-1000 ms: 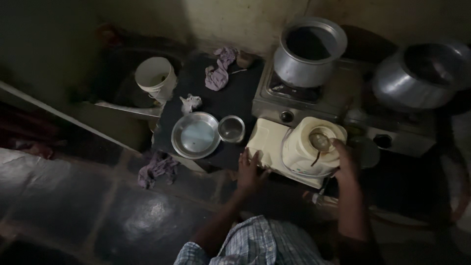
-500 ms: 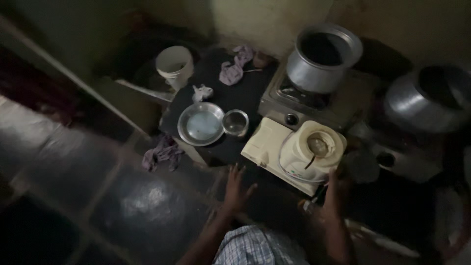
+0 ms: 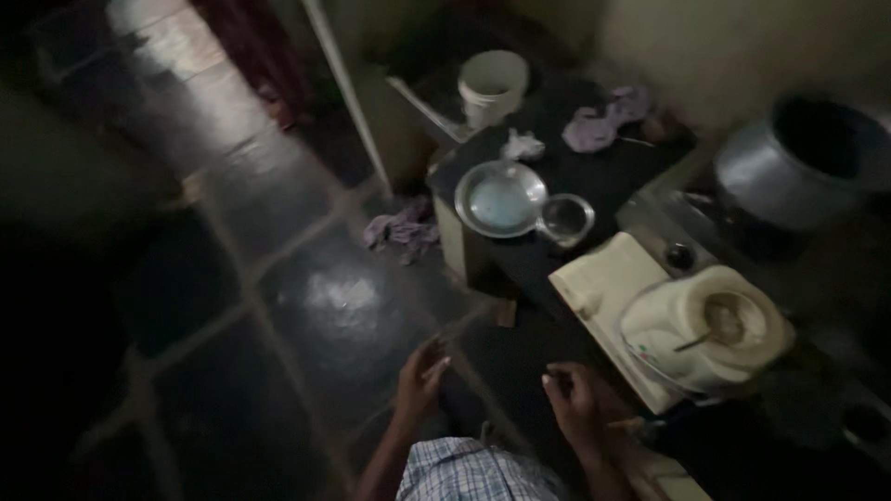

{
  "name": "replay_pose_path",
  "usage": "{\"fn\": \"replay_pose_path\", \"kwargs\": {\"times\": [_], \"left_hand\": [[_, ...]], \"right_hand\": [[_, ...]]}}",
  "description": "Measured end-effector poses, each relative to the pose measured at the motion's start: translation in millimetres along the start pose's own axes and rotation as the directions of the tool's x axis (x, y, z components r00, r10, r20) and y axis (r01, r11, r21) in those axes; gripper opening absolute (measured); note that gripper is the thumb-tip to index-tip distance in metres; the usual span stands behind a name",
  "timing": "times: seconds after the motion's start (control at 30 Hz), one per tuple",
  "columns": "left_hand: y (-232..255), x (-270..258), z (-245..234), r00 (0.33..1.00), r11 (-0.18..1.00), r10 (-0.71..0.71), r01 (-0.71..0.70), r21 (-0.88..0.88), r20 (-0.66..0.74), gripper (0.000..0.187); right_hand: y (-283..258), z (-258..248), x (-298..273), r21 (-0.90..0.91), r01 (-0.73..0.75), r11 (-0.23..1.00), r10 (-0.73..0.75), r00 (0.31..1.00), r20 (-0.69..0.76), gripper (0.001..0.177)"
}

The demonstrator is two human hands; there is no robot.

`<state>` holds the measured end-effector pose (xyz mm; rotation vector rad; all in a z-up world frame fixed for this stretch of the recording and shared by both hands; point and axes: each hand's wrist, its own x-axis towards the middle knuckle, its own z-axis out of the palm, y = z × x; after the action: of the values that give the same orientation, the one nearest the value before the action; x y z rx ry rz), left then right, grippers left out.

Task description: The person moves a blue portable air cooler across a tiled floor and places it near a wall. They then pick up a white plastic bucket and carry it to a kitchen area, setting it down on a counter next to a stove.

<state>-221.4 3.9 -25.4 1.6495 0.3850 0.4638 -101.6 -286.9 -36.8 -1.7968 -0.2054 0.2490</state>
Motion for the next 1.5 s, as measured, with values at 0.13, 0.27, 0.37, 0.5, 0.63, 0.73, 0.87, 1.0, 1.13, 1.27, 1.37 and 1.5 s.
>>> {"fn": "replay_pose_path", "kwargs": {"times": [0.13,0.27,0.37,0.5,0.63,0.73,0.87,1.0,1.13,1.27,1.37,1.5], "left_hand": [[34.9,-10.7,-28.4,0.980,0.993,-0.111,0.116,0.023,-0.163,0.044],[38.0,-20.3,-55.1,0.956,0.999,-0.031,0.040,0.023,-0.293,0.035],[29.5,-34.2,-81.7,0.916,0.990,-0.103,0.131,0.047,-0.386,0.032],[15.7,-51.7,-126.9,0.865,0.987,0.002,0.079,0.140,-0.502,0.029],[5.2,-72.6,-175.7,0.802,0.985,-0.123,0.170,0.026,-0.584,0.028],[-3.4,-85.4,-211.6,0.792,0.970,-0.205,0.241,-0.014,-0.575,0.028],[-15.1,-83.8,-246.2,0.809,0.978,-0.182,0.210,-0.015,-0.559,0.027],[-16.2,-76.6,-276.6,0.869,0.990,-0.108,0.138,0.026,-0.483,0.027],[-12.2,-63.7,-300.6,0.841,0.984,-0.151,0.178,0.003,-0.520,0.027],[-21.1,-42.2,-325.1,0.844,0.989,-0.141,0.142,-0.037,-0.518,0.027],[-34.1,-20.5,-342.1,0.838,0.986,-0.154,0.164,-0.028,-0.524,0.026],[-46.4,16.8,-372.9,0.781,0.976,-0.195,0.214,-0.039,-0.593,0.026]], "right_hand": [[-40.7,29.7,27.4,-0.022,0.310,0.950,-0.306,0.945,0.115,0.020],[-62.9,64.1,44.0,-0.015,0.297,0.955,-0.287,0.934,0.214,0.019],[-75.0,90.9,45.9,-0.114,0.089,0.989,-0.050,0.951,0.306,0.021],[-78.7,128.1,52.0,-0.083,-0.111,0.990,0.132,0.941,0.311,0.021],[-71.5,169.4,54.9,-0.011,0.018,1.000,-0.013,0.944,0.331,0.019],[-70.4,202.6,51.9,0.011,0.042,0.999,-0.044,0.937,0.346,0.017],[-80.1,245.7,45.6,0.072,0.066,0.995,-0.087,0.929,0.358,0.018],[-115.0,275.6,44.4,-0.169,0.199,0.965,-0.124,0.920,0.373,0.017],[-147.5,296.9,50.5,-0.153,-0.003,0.988,0.051,0.949,0.310,0.019],[-135.2,318.7,80.2,-0.121,0.054,0.991,-0.009,0.938,0.347,0.021],[-106.3,340.2,115.4,-0.085,0.061,0.994,-0.024,0.926,0.376,0.024],[-94.0,399.0,155.0,-0.003,0.055,0.998,-0.050,0.931,0.362,0.028]]}}
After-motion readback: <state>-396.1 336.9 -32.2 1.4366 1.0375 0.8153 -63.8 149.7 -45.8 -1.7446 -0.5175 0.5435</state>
